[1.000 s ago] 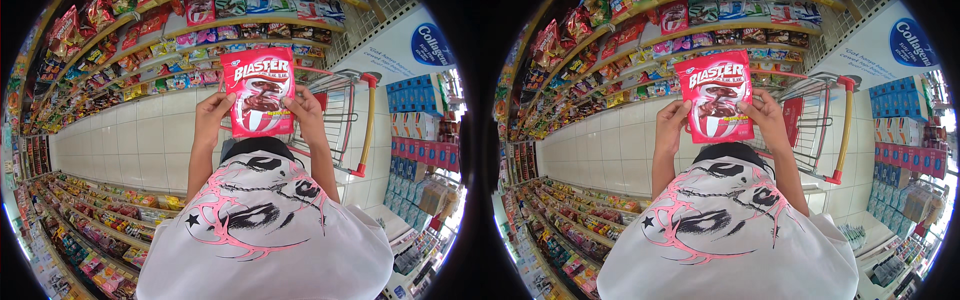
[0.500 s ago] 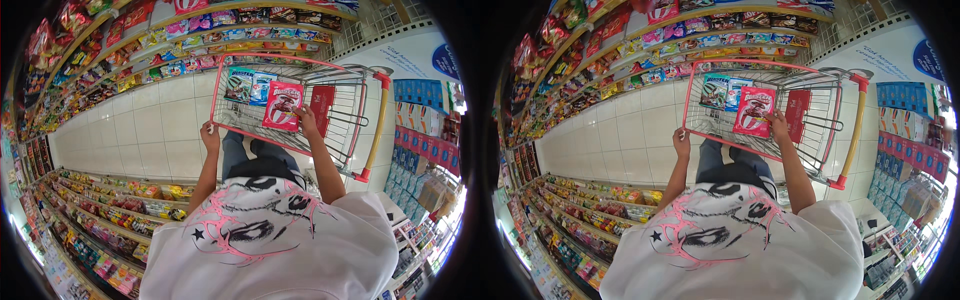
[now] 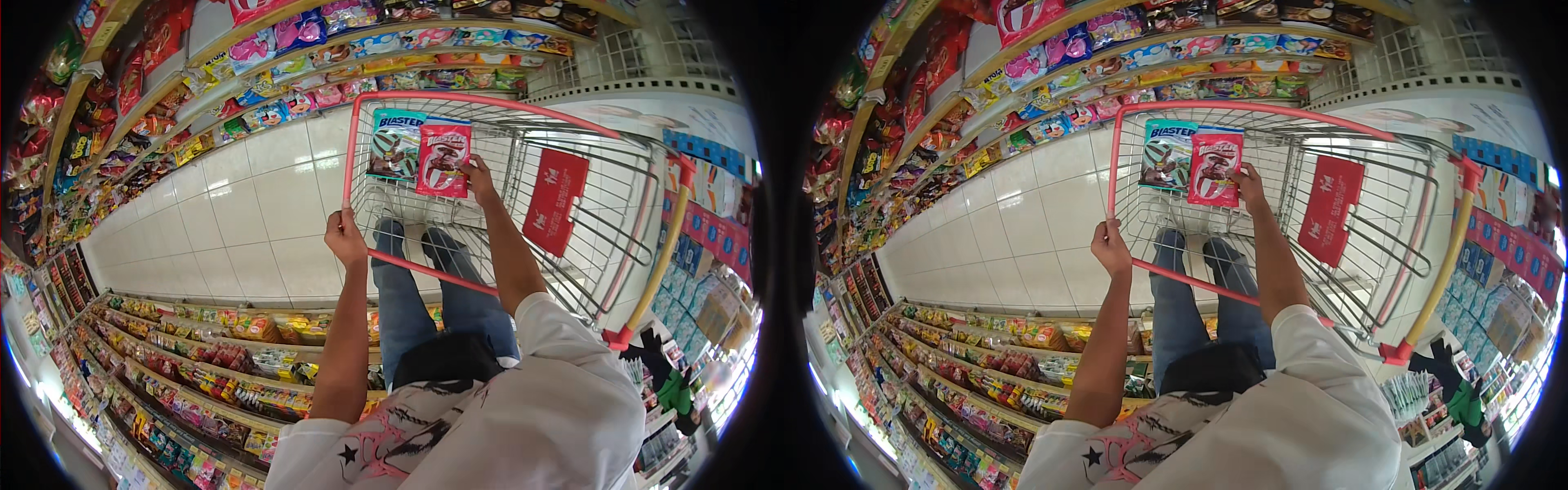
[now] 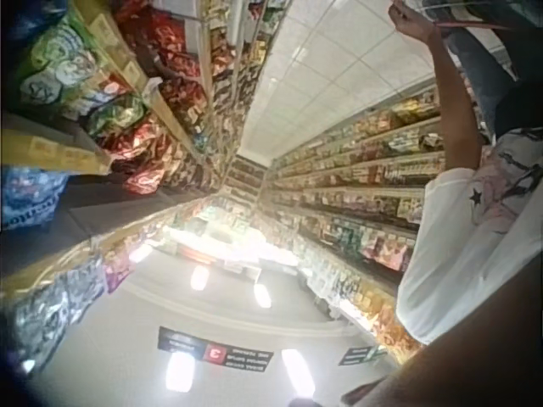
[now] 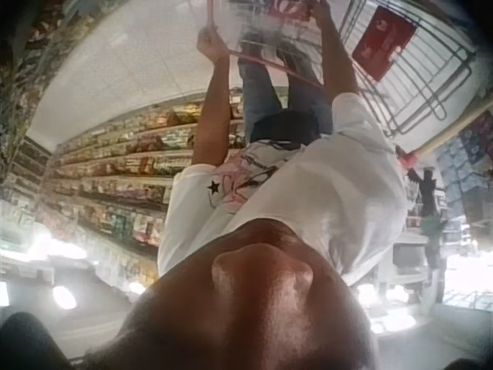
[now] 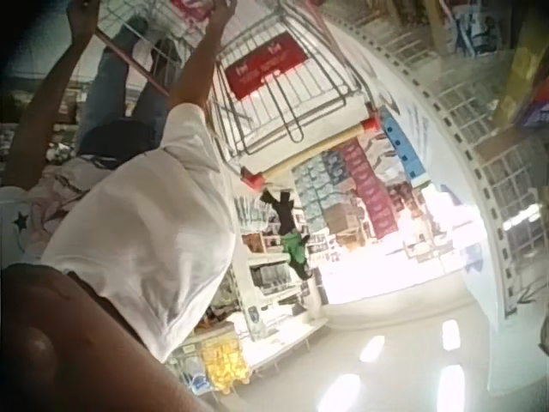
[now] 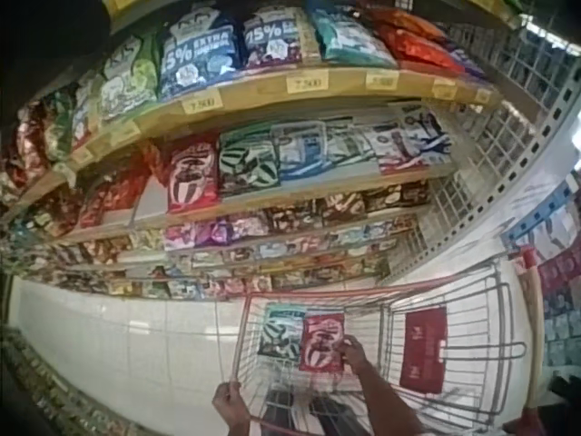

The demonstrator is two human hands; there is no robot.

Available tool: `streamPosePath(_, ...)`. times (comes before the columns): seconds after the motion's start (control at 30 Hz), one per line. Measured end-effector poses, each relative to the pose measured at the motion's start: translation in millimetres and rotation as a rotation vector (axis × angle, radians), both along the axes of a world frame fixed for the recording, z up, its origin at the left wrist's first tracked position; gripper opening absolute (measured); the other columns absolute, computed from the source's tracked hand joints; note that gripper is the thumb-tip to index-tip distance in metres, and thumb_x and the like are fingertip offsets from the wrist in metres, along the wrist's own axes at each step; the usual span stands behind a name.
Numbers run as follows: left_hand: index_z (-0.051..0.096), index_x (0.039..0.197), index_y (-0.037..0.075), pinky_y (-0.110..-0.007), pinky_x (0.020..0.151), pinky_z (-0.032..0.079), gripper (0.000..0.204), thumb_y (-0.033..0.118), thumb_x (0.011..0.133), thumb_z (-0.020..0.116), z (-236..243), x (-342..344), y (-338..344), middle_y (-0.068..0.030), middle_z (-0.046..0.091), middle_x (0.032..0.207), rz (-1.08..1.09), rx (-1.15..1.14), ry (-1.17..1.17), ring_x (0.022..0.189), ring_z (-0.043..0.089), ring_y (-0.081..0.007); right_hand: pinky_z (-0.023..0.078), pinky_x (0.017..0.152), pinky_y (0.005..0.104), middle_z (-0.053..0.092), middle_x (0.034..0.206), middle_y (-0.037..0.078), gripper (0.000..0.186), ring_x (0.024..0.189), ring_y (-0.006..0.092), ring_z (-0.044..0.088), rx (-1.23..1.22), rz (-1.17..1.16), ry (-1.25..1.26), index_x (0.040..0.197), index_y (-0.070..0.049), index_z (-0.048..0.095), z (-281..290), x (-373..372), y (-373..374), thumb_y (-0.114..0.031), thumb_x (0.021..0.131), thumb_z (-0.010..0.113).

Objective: Selecting various snack bags from shelves and placing them in a grocery cart.

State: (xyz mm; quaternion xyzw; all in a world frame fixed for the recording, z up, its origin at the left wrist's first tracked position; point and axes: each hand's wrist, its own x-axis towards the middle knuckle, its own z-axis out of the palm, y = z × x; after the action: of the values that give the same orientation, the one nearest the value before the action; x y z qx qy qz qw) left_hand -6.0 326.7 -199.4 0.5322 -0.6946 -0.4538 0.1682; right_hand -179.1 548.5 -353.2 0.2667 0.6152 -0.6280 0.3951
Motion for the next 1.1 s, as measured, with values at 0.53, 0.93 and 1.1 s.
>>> streamPosePath(0.53,0.061,0.076,-0.006,-0.026,0.063,0.04,0.038,0.03,0.088,0.057,0.2,-4.8,-6.7,-0.0068,0.058,0.067,-0.001,0.039,-0.021,0.066,0.049,-0.0113,0.039,0.095,0.0349,0.051,0.121,0.023,0.066,0.115,0.0331,0.049,0.511,0.659,0.623,0.127,0.001,0.043,2.3,-30.2,9.9,-0.035,0.077,0.066)
streamPosePath(0.93,0.05,0.066,-0.002,-0.033,0.045,0.03,0.034,0.023,0.088,0.056,-9.3,-0.3,-1.2,-0.0062,0.038,0.051,-0.042,-0.164,0.018,0.047,0.032,-0.0155,0.039,0.09,0.0413,0.053,0.115,0.021,0.047,0.108,0.0356,0.05,1.737,0.144,0.991,0.116,0.003,0.047,355.8,35.3,252.2,-0.033,0.087,0.055)
streamPosePath(1.1,0.051,0.067,-0.001,-0.038,0.048,0.034,0.032,0.023,0.088,0.054,-13.3,5.5,-5.2,-0.012,0.044,0.055,-0.063,-0.199,-0.034,0.048,0.039,-0.0238,0.043,0.075,0.0486,0.058,0.1,0.026,0.052,0.091,0.0458,0.054,1.369,0.133,0.558,0.121,-0.004,0.041,324.3,25.6,298.6,-0.047,0.093,0.034)
